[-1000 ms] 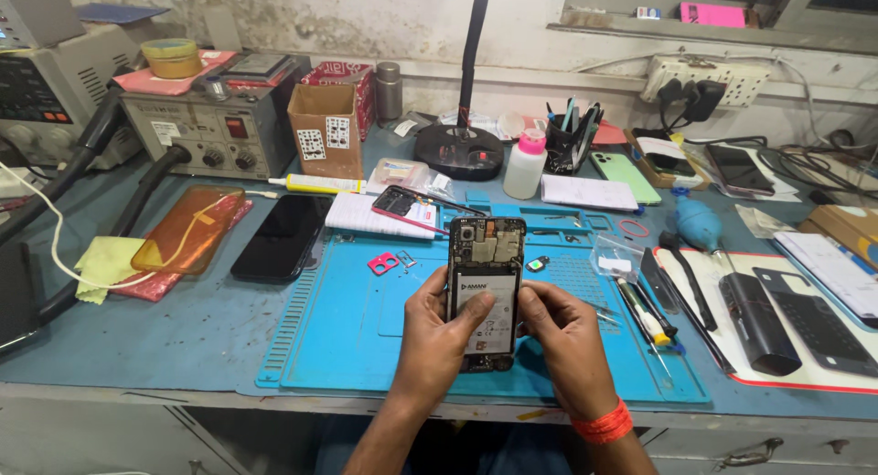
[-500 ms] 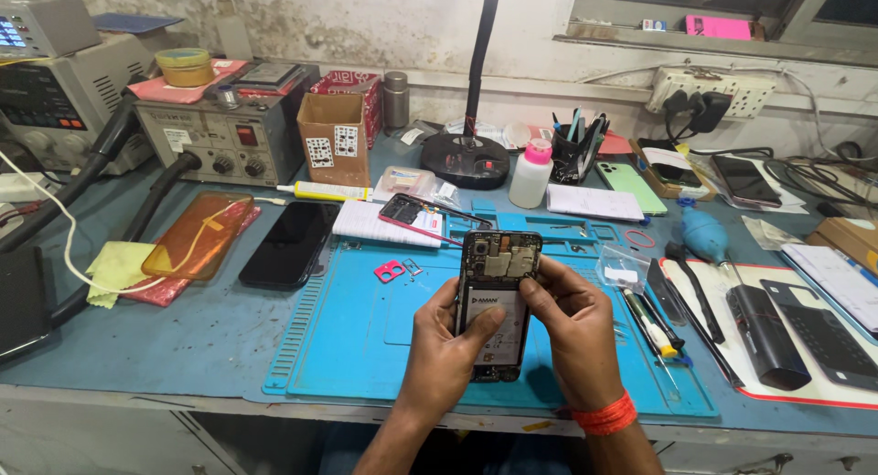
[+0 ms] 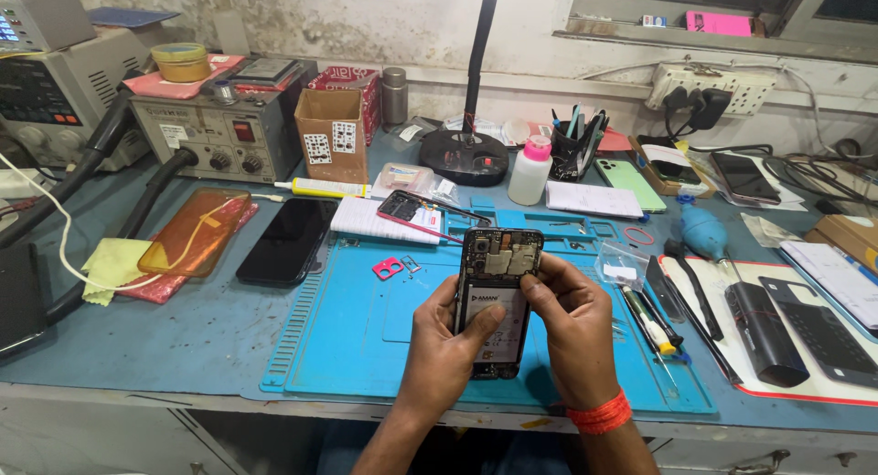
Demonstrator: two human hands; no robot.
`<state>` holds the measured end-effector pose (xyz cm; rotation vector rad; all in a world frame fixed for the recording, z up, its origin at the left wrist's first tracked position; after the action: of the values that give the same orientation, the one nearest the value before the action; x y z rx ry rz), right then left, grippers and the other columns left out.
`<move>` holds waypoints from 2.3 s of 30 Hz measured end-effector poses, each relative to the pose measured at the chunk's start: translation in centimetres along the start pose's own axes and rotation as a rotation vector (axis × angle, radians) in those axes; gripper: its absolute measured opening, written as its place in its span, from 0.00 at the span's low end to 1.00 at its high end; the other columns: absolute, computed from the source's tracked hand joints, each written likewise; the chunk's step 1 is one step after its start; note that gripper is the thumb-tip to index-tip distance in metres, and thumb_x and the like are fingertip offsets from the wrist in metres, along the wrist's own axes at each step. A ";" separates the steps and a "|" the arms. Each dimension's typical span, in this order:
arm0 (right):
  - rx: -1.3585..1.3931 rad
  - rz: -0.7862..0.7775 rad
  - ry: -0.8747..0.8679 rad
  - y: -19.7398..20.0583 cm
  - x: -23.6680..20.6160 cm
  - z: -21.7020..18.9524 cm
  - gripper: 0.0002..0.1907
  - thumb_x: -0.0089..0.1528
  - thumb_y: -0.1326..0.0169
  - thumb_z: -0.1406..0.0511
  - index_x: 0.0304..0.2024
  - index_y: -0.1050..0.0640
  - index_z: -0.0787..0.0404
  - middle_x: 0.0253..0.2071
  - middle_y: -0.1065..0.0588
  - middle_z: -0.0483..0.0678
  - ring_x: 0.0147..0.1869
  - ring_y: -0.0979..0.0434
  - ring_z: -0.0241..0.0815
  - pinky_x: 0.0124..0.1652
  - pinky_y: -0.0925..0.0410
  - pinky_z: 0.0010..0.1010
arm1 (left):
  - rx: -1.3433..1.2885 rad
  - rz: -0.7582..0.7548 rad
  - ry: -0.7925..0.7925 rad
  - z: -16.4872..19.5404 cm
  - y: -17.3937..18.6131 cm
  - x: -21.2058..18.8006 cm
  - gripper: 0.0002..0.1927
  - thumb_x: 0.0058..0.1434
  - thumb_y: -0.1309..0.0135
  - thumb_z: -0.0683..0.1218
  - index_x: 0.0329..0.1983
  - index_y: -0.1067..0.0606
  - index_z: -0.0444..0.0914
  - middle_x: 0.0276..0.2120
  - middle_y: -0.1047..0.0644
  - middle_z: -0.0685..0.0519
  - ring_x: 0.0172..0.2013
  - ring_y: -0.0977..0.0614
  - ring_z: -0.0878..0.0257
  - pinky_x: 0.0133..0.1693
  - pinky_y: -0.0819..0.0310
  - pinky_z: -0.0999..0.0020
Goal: The person works on a disassembled smartphone at a repair bench, using a small tool to work on the internal components while holding the phone. They then press the back cover onto the phone body and press the power button, with the screen lighting up as the phone powers on.
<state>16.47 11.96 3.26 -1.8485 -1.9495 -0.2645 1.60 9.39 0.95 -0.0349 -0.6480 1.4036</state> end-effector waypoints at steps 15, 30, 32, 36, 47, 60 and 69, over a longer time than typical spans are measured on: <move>0.017 0.019 0.059 0.2 -0.1 0.3 0.17 0.64 0.44 0.72 0.55 0.22 0.72 0.47 0.20 0.49 0.49 0.22 0.34 0.51 0.29 0.26 | 0.009 -0.001 0.008 -0.4 0.1 0.0 0.18 0.64 0.41 0.40 0.56 0.27 0.30 0.42 0.17 0.50 0.41 0.18 0.69 0.45 0.21 0.71; -0.016 0.046 0.022 0.0 -1.0 0.1 0.19 0.64 0.47 0.70 0.58 0.23 0.70 0.50 0.20 0.49 0.52 0.21 0.35 0.51 0.28 0.27 | 0.000 -0.007 -0.023 0.3 -0.1 -0.1 0.19 0.64 0.41 0.41 0.57 0.27 0.31 0.45 0.18 0.50 0.44 0.18 0.69 0.48 0.21 0.71; -0.007 0.041 0.041 -0.1 -1.0 0.0 0.20 0.64 0.47 0.70 0.58 0.24 0.70 0.51 0.20 0.50 0.53 0.21 0.35 0.52 0.28 0.27 | 0.014 -0.004 -0.013 0.2 -0.1 -0.1 0.19 0.64 0.41 0.41 0.57 0.27 0.31 0.44 0.18 0.50 0.44 0.18 0.69 0.47 0.21 0.71; 0.031 0.067 0.024 0.1 -0.9 0.2 0.18 0.64 0.47 0.70 0.57 0.23 0.71 0.50 0.20 0.50 0.52 0.21 0.35 0.52 0.27 0.27 | 0.038 0.004 0.004 0.3 -0.1 -0.1 0.19 0.64 0.41 0.41 0.57 0.27 0.31 0.44 0.17 0.50 0.43 0.17 0.69 0.47 0.20 0.71; 0.086 0.048 0.071 0.1 -0.2 0.5 0.16 0.64 0.47 0.73 0.53 0.22 0.73 0.45 0.20 0.49 0.47 0.22 0.33 0.50 0.28 0.25 | 0.040 0.006 -0.011 0.4 -0.1 -0.2 0.18 0.64 0.42 0.39 0.56 0.27 0.30 0.43 0.18 0.51 0.43 0.18 0.69 0.46 0.21 0.72; 0.068 0.091 -0.013 0.3 -0.5 1.4 0.16 0.65 0.47 0.71 0.54 0.21 0.70 0.45 0.20 0.47 0.44 0.24 0.32 0.43 0.30 0.24 | 0.007 0.019 0.000 0.4 0.0 0.0 0.17 0.64 0.42 0.39 0.56 0.27 0.31 0.44 0.18 0.51 0.43 0.18 0.70 0.47 0.22 0.72; -0.386 0.170 0.247 -0.4 -1.6 -2.8 0.14 0.63 0.44 0.70 0.52 0.24 0.61 0.46 0.20 0.46 0.48 0.19 0.33 0.43 0.24 0.25 | 0.035 0.074 0.011 0.6 0.6 0.1 0.14 0.66 0.46 0.40 0.53 0.26 0.31 0.42 0.17 0.48 0.41 0.16 0.68 0.44 0.20 0.70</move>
<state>16.62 9.29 5.11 -2.0857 -1.6459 -0.8219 0.84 9.44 1.24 -0.0389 -0.6176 1.4849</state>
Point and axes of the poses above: each hand's wrist, its own x-axis towards the middle knuckle, its own y-axis out of the back of the hand, z = x × y, the point moved 10 cm from there along x, towards the middle knuckle
